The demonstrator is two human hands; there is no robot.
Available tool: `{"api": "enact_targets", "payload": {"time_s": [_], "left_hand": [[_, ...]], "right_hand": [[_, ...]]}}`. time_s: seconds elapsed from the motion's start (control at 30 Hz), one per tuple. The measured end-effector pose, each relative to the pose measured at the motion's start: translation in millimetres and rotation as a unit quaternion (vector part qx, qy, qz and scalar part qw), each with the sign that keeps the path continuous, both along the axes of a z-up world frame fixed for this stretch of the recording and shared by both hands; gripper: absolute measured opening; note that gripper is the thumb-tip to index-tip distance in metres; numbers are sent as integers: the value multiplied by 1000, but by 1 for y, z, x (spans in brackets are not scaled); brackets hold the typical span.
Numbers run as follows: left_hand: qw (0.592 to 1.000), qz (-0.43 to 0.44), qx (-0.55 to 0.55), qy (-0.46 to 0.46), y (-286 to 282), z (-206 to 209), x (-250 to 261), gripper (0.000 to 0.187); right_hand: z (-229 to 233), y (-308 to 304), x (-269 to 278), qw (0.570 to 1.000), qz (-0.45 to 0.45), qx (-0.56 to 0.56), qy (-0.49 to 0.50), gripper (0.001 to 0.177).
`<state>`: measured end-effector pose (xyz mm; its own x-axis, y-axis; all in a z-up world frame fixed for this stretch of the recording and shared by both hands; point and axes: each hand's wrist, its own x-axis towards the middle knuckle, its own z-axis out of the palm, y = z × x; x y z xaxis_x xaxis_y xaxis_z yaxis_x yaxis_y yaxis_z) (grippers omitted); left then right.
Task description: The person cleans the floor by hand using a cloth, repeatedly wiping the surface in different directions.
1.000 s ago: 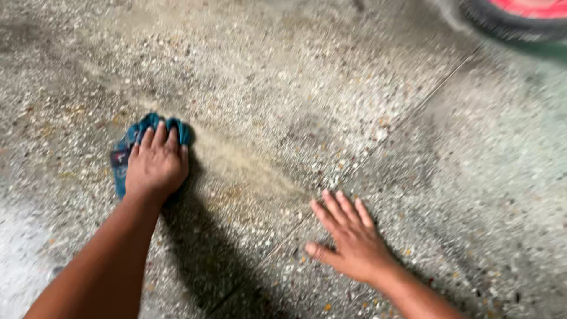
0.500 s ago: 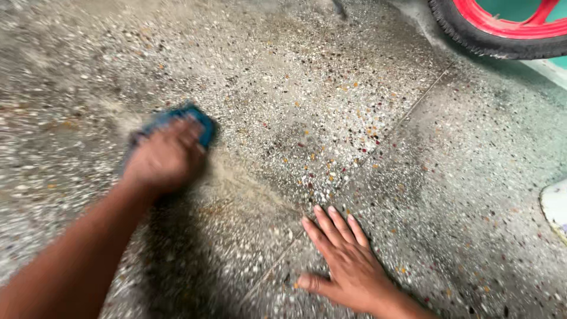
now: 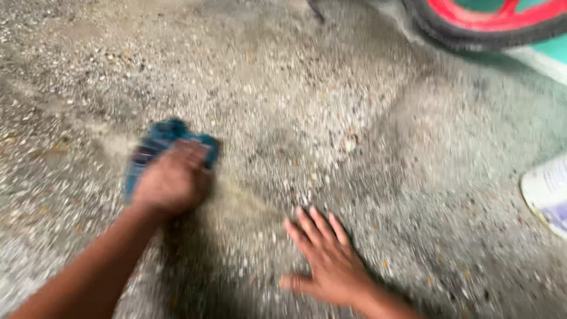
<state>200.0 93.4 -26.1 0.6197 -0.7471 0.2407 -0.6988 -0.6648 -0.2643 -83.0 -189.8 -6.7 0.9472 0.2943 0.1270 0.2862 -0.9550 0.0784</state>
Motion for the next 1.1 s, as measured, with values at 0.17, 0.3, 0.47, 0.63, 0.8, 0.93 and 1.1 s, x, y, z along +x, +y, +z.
{"api": "enact_targets", "payload": {"time_s": [0.17,0.3,0.47,0.63,0.8,0.93,1.1], "left_hand": [[982,-69,-44,168,-28,35,-110,63],[981,20,-37,190,-25,31,-81,64],[972,142,-112,148,0,30,-10,62],[960,181,-172,123,13,27,19,62],[982,116,-132,70,18,16,5,61],[994,25,-70,77,24,9,-86,55],[981,-35,-74,176,6,38,-163,63]], "right_hand": [[4,1,13,985,-71,51,148,82],[4,-3,11,980,-94,91,148,78],[4,-15,18,972,-116,181,91,75],[-9,-23,31,962,-146,233,-5,72],[-14,-25,42,974,-161,158,-25,72],[-13,-16,42,980,-150,131,-19,71],[-13,-16,36,981,-169,94,-12,69]]}}
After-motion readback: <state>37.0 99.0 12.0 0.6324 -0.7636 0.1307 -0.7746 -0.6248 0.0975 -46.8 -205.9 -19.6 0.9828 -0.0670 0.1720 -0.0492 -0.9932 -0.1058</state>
